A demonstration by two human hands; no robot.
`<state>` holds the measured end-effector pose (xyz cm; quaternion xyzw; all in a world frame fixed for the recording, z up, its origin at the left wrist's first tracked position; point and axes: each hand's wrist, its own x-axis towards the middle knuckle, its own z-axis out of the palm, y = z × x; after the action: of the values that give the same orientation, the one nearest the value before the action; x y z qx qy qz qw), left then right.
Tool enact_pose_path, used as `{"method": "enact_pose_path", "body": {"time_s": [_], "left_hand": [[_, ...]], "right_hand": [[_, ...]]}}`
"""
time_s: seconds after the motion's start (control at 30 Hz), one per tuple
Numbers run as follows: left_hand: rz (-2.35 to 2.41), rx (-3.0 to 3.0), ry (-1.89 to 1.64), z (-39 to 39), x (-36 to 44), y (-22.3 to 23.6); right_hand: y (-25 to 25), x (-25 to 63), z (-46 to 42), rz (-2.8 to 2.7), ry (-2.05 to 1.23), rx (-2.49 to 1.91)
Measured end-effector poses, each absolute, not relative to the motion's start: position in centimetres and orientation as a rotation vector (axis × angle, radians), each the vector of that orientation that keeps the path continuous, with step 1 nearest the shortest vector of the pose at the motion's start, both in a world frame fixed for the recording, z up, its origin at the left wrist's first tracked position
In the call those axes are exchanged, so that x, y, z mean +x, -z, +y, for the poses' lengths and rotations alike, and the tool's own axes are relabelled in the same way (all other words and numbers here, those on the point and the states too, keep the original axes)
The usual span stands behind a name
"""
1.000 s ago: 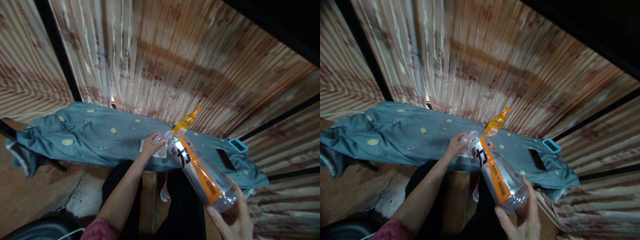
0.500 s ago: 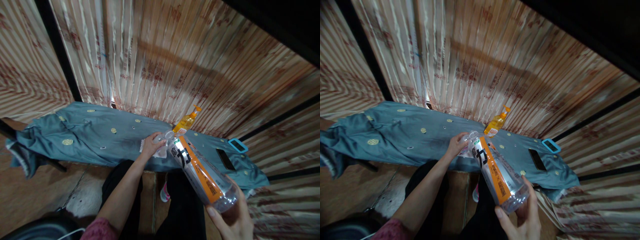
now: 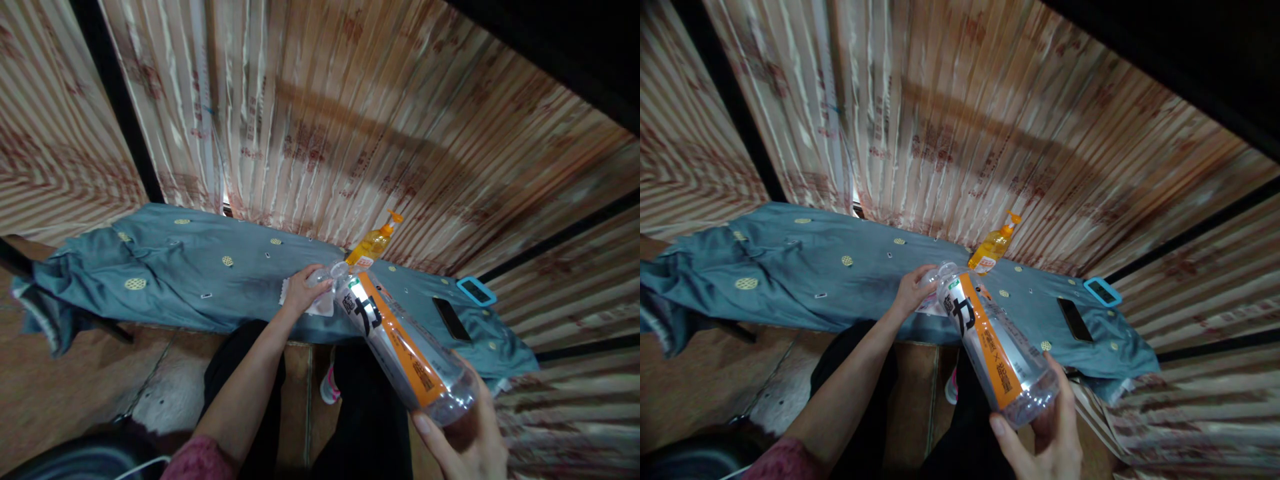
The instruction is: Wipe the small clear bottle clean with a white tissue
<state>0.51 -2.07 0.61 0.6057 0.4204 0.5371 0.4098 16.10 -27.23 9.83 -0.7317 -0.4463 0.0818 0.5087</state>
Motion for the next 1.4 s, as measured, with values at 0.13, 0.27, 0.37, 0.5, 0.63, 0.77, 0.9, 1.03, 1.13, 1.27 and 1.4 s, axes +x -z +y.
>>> {"method": "enact_pose_path", "body": {"time_s": [0.13, 0.27, 0.37, 0.5, 0.63, 0.77, 0.9, 1.03, 1.13, 1.27, 1.4], "left_hand": [[1.041, 1.53, -1.346, -2.1, 0.5, -0.6], [1.03, 1.528, -1.362, -2.0, 0.5, -0.5], [1.037, 1.516, -1.361, -2.0, 0.6, -0.4], [1.039, 1.522, -1.363, -2.0, 0.6, -0.4], [1.044, 1.522, -1.365, -2.0, 0.5, -0.4], [1.042, 1.528, -1.371, -2.0, 0.5, -0.4], [1.036, 1.536, -1.359, -2.0, 0.5, -0.4], [1.055, 1.537, -1.345, -2.0, 0.5, -0.4], [1.06, 1.543, -1.345, -2.0, 0.5, -0.4], [1.057, 1.541, -1.356, -2.0, 0.5, -0.3], [1.051, 1.529, -1.357, -2.0, 0.5, -0.3]], "right_hand": [[-10.0, 16.1, -27.2, -1.064, -0.183, -1.783], [-9.9, 16.1, -27.2, -1.05, -0.214, -1.754], [-9.9, 16.0, -27.2, -1.06, -0.207, -1.749], [-9.6, 16.4, -27.3, -1.076, -0.198, -1.743], [-9.1, 17.1, -27.4, -1.139, -0.16, -1.743], [-9.3, 16.9, -27.3, -1.116, -0.144, -1.764], [-9.4, 16.6, -27.3, -1.08, -0.176, -1.759], [-9.3, 16.8, -27.3, -1.092, -0.217, -1.722], [-9.3, 16.6, -27.3, -1.071, -0.22, -1.74], [-9.3, 16.7, -27.4, -1.08, -0.196, -1.764], [-8.9, 17.4, -27.4, -1.118, -0.16, -1.758]]}}
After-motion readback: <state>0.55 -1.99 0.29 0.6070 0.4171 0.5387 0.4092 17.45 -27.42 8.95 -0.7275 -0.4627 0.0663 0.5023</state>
